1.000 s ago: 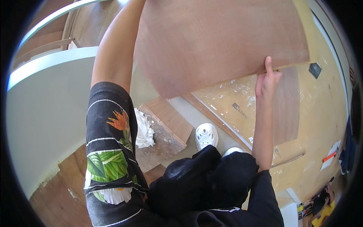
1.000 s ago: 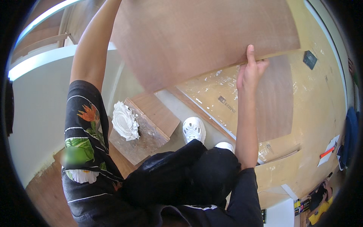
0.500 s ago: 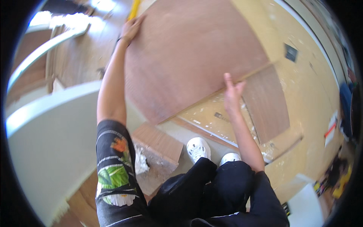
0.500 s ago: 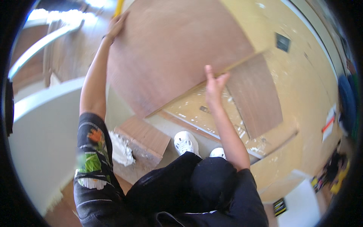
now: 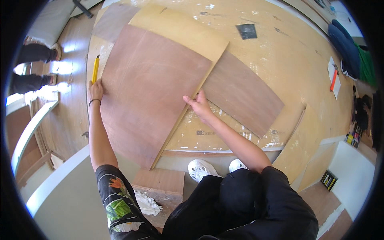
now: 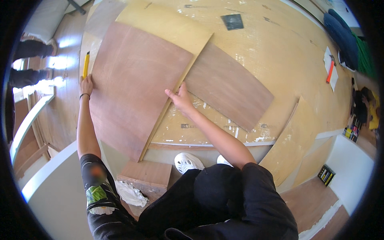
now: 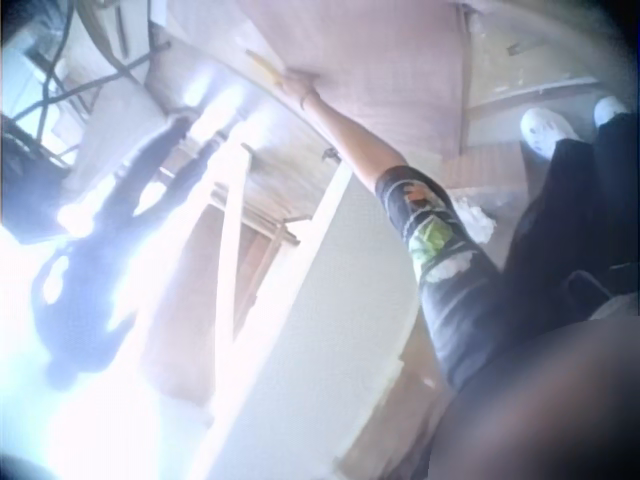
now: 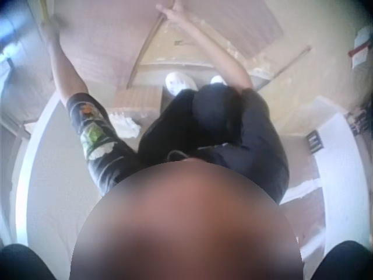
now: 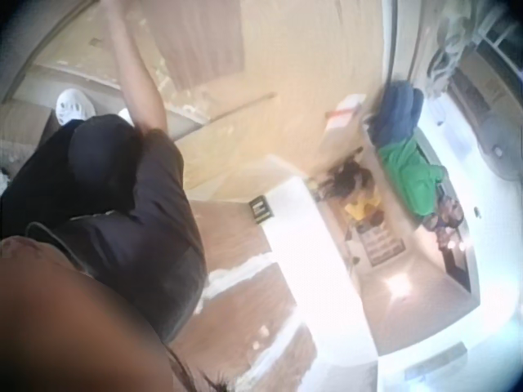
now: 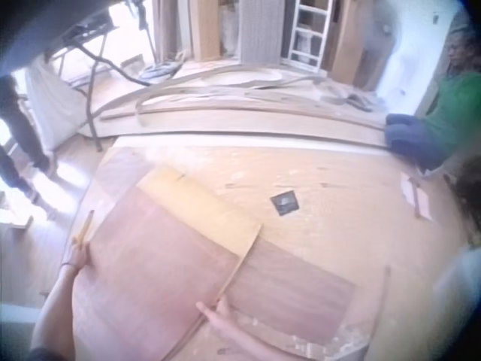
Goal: The person positions a large wood panel on the floor, uses a utility knife and a straight edge to score and cut the panel into smaller pieces, and sets the cut pieces aside. Other workers are present in the background.
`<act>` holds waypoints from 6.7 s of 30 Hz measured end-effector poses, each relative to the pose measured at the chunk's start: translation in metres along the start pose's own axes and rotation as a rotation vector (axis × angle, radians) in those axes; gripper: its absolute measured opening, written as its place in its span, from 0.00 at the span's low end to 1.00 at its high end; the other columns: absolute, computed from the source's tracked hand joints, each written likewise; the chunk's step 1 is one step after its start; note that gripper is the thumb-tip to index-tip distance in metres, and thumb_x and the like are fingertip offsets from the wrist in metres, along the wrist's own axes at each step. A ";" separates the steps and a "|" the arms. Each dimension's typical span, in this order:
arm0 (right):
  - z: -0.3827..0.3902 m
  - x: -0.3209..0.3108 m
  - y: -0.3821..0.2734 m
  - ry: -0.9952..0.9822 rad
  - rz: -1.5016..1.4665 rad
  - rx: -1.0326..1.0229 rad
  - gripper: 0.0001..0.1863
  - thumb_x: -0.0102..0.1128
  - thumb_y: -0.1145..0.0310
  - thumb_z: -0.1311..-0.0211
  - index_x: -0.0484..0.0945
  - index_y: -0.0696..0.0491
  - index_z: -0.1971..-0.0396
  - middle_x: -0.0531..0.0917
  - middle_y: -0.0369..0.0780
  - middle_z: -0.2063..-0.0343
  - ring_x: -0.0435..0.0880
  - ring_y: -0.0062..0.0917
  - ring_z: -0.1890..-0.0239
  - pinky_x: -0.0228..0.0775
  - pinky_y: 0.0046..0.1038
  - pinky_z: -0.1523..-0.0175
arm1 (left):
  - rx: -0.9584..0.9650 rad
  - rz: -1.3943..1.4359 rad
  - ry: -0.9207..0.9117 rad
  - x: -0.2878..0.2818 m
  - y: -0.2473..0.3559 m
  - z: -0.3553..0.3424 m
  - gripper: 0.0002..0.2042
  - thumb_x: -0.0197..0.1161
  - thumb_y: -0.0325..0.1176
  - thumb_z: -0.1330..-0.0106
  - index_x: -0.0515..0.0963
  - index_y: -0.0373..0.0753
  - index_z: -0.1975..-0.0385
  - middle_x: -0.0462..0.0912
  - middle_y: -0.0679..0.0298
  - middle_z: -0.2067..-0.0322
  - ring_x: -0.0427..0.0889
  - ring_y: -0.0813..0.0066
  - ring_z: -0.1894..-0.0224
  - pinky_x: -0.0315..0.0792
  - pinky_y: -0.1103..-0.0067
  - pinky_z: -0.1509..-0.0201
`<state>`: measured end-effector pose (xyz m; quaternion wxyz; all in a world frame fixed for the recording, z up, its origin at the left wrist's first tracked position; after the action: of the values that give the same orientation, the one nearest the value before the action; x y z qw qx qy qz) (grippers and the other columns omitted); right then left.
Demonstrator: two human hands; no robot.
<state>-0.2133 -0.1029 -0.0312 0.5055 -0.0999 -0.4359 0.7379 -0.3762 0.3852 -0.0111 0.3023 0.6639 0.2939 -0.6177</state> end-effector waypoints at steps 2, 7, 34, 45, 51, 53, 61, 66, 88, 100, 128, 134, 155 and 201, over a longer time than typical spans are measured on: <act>-0.005 -0.005 0.004 0.028 0.115 -0.045 0.25 0.62 0.67 0.34 0.61 0.56 0.43 0.80 0.45 0.56 0.82 0.25 0.55 0.78 0.32 0.56 | 0.067 -0.101 0.133 -0.001 -0.001 -0.006 0.23 0.45 0.48 0.25 0.81 0.35 0.56 0.77 0.42 0.55 0.78 0.43 0.54 0.73 0.59 0.49; 0.015 -0.039 -0.019 -0.136 0.990 -0.139 0.19 0.64 0.58 0.42 0.77 0.61 0.63 0.83 0.55 0.69 0.83 0.47 0.66 0.74 0.48 0.61 | 0.657 -0.138 0.711 -0.032 0.088 -0.005 0.19 0.56 0.40 0.30 0.74 0.53 0.40 0.81 0.58 0.54 0.82 0.59 0.59 0.79 0.67 0.60; 0.144 -0.249 -0.103 0.316 0.614 -0.266 0.19 0.50 0.55 0.28 0.70 0.55 0.49 0.82 0.45 0.65 0.82 0.39 0.62 0.73 0.37 0.59 | 0.633 1.047 -0.689 -0.061 0.541 0.361 0.21 0.56 0.31 0.29 0.64 0.30 0.40 0.75 0.51 0.52 0.77 0.64 0.56 0.72 0.72 0.52; 0.106 -0.335 -0.134 0.702 1.384 -0.521 0.21 0.64 0.61 0.41 0.74 0.59 0.53 0.75 0.45 0.52 0.72 0.38 0.46 0.64 0.42 0.42 | 0.789 0.034 0.130 -0.022 0.471 0.124 0.20 0.56 0.41 0.32 0.71 0.37 0.43 0.72 0.49 0.45 0.68 0.47 0.40 0.65 0.60 0.37; 0.098 -0.346 -0.120 0.610 1.329 -0.451 0.22 0.68 0.59 0.45 0.78 0.59 0.56 0.77 0.45 0.55 0.75 0.40 0.48 0.67 0.44 0.43 | 0.673 -0.041 -0.199 -0.019 0.455 0.117 0.22 0.58 0.51 0.34 0.76 0.37 0.52 0.75 0.52 0.48 0.73 0.49 0.45 0.70 0.59 0.43; 0.094 -0.350 -0.118 0.617 1.294 -0.468 0.20 0.69 0.59 0.47 0.79 0.59 0.62 0.80 0.48 0.59 0.77 0.45 0.52 0.71 0.43 0.46 | 0.765 0.044 -0.066 -0.021 0.455 0.119 0.23 0.62 0.53 0.37 0.77 0.38 0.56 0.76 0.49 0.52 0.75 0.47 0.48 0.73 0.58 0.47; 0.096 -0.350 -0.123 0.515 1.328 -0.278 0.27 0.69 0.50 0.47 0.77 0.57 0.56 0.79 0.44 0.55 0.77 0.39 0.49 0.72 0.40 0.47 | 0.819 0.174 0.003 -0.016 0.453 0.125 0.17 0.66 0.47 0.42 0.78 0.39 0.63 0.78 0.57 0.60 0.78 0.54 0.52 0.76 0.64 0.50; 0.108 -0.328 -0.118 0.520 1.382 -0.349 0.34 0.72 0.47 0.52 0.76 0.58 0.51 0.76 0.41 0.49 0.73 0.36 0.43 0.66 0.37 0.41 | 0.767 0.148 -0.023 -0.029 0.456 0.129 0.16 0.65 0.46 0.42 0.79 0.38 0.66 0.79 0.58 0.62 0.79 0.56 0.54 0.76 0.64 0.52; 0.106 -0.324 -0.101 0.523 1.296 -0.533 0.31 0.70 0.55 0.47 0.74 0.56 0.46 0.77 0.41 0.47 0.72 0.36 0.42 0.64 0.38 0.39 | -0.676 1.335 -0.580 0.035 0.459 0.328 0.23 0.63 0.34 0.41 0.68 0.32 0.47 0.71 0.56 0.58 0.74 0.69 0.58 0.74 0.71 0.55; 0.116 -0.326 -0.102 0.487 1.274 -0.581 0.27 0.72 0.60 0.48 0.75 0.58 0.52 0.77 0.44 0.51 0.75 0.40 0.48 0.66 0.39 0.42 | -0.589 1.483 -0.568 0.014 0.461 0.350 0.38 0.60 0.29 0.39 0.50 0.30 0.30 0.61 0.54 0.47 0.74 0.66 0.51 0.80 0.72 0.53; 0.127 -0.391 -0.066 0.727 0.710 -0.175 0.22 0.73 0.50 0.48 0.74 0.52 0.72 0.79 0.36 0.77 0.78 0.27 0.73 0.69 0.31 0.64 | 0.805 0.120 -0.078 -0.050 0.477 0.226 0.23 0.69 0.52 0.46 0.75 0.44 0.57 0.75 0.61 0.56 0.72 0.63 0.45 0.65 0.64 0.41; 0.136 -0.389 -0.043 0.692 0.632 -0.228 0.21 0.73 0.52 0.47 0.73 0.51 0.72 0.76 0.34 0.78 0.75 0.23 0.74 0.68 0.28 0.65 | 0.853 0.050 -0.088 -0.054 0.476 0.232 0.21 0.69 0.53 0.46 0.77 0.48 0.59 0.75 0.63 0.57 0.74 0.67 0.49 0.66 0.68 0.49; 0.160 -0.386 -0.026 0.789 0.594 -0.221 0.20 0.74 0.55 0.46 0.73 0.53 0.73 0.75 0.34 0.78 0.73 0.21 0.74 0.67 0.27 0.66 | 0.846 0.134 -0.128 -0.052 0.444 0.232 0.17 0.66 0.48 0.41 0.77 0.44 0.59 0.75 0.61 0.56 0.73 0.62 0.48 0.66 0.68 0.47; -0.012 -0.198 -0.113 0.889 1.477 -0.663 0.19 0.57 0.67 0.41 0.71 0.53 0.49 0.77 0.44 0.55 0.73 0.39 0.49 0.56 0.46 0.42 | 0.130 -0.050 0.082 0.010 0.350 0.033 0.31 0.43 0.51 0.27 0.53 0.50 0.26 0.46 0.49 0.26 0.42 0.52 0.24 0.40 0.53 0.25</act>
<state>-0.0387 -0.2493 -0.0126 -0.0273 -0.7664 -0.2162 0.6043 -0.1296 0.1346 -0.0099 0.2308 0.6991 0.2820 -0.6152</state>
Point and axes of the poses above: each hand's wrist, its own z-axis away from the middle knuckle, its own x-axis out of the palm, y = z × x, the point moved 3 cm from there along -z, towards the middle knuckle
